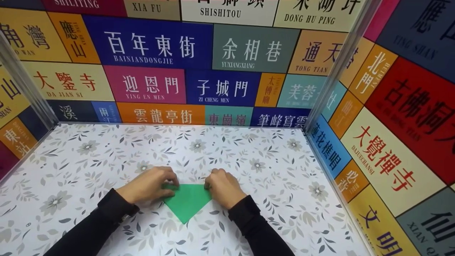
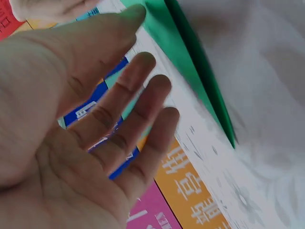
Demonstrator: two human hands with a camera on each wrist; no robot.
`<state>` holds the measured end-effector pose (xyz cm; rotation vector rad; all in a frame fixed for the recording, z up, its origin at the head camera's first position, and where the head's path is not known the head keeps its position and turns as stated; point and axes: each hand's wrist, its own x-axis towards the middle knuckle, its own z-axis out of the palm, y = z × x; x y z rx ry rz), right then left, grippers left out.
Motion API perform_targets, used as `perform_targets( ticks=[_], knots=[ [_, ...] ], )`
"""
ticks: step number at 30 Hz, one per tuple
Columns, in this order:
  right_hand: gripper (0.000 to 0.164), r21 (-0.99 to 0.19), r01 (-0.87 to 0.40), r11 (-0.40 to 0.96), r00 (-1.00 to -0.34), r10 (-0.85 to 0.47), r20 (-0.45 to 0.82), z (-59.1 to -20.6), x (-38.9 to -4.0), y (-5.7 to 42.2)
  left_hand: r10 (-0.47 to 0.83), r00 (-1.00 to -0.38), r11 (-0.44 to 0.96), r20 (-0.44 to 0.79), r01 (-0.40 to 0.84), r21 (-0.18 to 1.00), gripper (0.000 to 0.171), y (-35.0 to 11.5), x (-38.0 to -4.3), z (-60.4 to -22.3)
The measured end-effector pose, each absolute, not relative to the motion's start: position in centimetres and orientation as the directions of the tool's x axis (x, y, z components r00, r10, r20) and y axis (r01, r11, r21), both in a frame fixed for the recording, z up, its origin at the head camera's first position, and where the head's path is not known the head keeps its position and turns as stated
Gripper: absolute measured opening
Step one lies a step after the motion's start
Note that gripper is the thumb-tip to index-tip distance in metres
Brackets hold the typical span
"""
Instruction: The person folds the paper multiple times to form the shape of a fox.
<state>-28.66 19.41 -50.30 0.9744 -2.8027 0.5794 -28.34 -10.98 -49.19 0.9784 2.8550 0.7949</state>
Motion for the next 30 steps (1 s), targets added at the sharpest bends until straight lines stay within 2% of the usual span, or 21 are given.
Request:
perform_targets(
  ticks=[4, 9, 20, 26, 30],
  knots=[
    [0.022, -0.306, -0.618, 0.724, -0.786, -0.569, 0.241, -50.3, -28.7, 19.4, 0.648, -0.747, 0.634, 0.148, 0.637, 0.439, 0.027, -10.4, -28.1, -49.1],
    [0.022, -0.306, -0.594, 0.744, -0.805, -0.555, 0.212, -50.2, -28.5, 19.4, 0.694, -0.709, 0.618, 0.123, 0.675, 0.403, 0.028, -10.2, -28.1, -49.1],
    [0.02, -0.319, -0.63, 0.708, -0.775, -0.596, 0.208, -50.2, -28.5, 19.2, 0.682, -0.726, 0.63, 0.094, 0.647, 0.429, 0.028, -10.3, -28.1, -49.9],
    [0.011, -0.317, -0.648, 0.693, -0.761, -0.609, 0.225, -49.6, -27.6, 18.6, 0.672, -0.732, 0.635, 0.111, 0.647, 0.422, 0.028, -10.2, -28.1, -50.0],
    [0.012, -0.31, -0.678, 0.666, -0.734, -0.637, 0.236, -49.0, -26.7, 18.0, 0.671, -0.73, 0.633, 0.127, 0.654, 0.415, 0.028, -10.0, -28.1, -50.0]
  ],
)
